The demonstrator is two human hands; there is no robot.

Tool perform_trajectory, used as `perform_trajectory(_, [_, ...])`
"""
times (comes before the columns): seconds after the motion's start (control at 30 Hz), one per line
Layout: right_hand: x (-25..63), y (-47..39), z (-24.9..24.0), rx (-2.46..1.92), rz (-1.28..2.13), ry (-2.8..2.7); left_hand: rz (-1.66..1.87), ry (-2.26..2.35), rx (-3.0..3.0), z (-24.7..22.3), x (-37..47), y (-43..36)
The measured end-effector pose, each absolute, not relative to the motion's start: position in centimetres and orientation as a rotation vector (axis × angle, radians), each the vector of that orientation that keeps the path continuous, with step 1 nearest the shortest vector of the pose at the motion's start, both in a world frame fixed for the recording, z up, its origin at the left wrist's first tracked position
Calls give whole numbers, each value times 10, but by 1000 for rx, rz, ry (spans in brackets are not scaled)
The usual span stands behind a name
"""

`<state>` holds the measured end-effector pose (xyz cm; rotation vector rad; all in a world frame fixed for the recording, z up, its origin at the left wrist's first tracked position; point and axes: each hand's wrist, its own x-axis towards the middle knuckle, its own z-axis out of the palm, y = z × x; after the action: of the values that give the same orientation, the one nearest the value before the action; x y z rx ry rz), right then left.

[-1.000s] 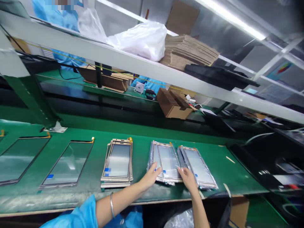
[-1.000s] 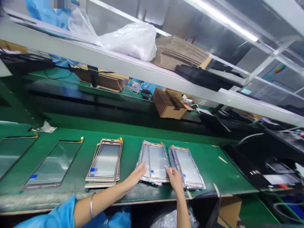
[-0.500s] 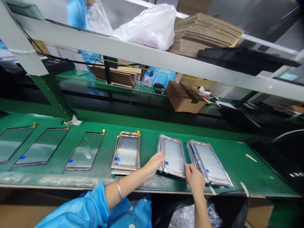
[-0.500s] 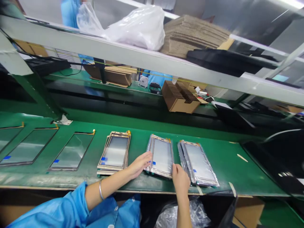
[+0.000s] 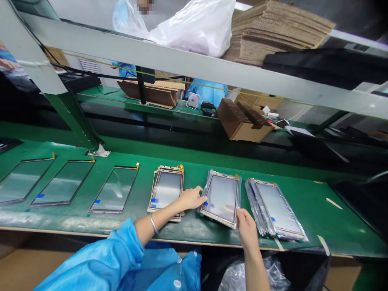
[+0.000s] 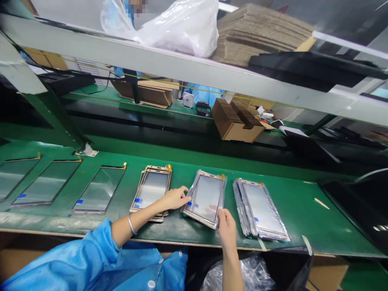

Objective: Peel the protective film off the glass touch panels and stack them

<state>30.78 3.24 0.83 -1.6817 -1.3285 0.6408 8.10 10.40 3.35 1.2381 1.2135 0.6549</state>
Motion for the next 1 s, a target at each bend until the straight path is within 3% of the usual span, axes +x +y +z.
perform_trajectory(0.27, [291,33,12,-1637,549,-1353,652,1083,1201,45,101,110])
perform_trajectory(0.7, [305,60,77,-1451,873,-1377,616,823,1363,83,159,126])
perform_trajectory(1.0, [309,50,99,-1538,898,-1443,526,772,1496,89,165,126])
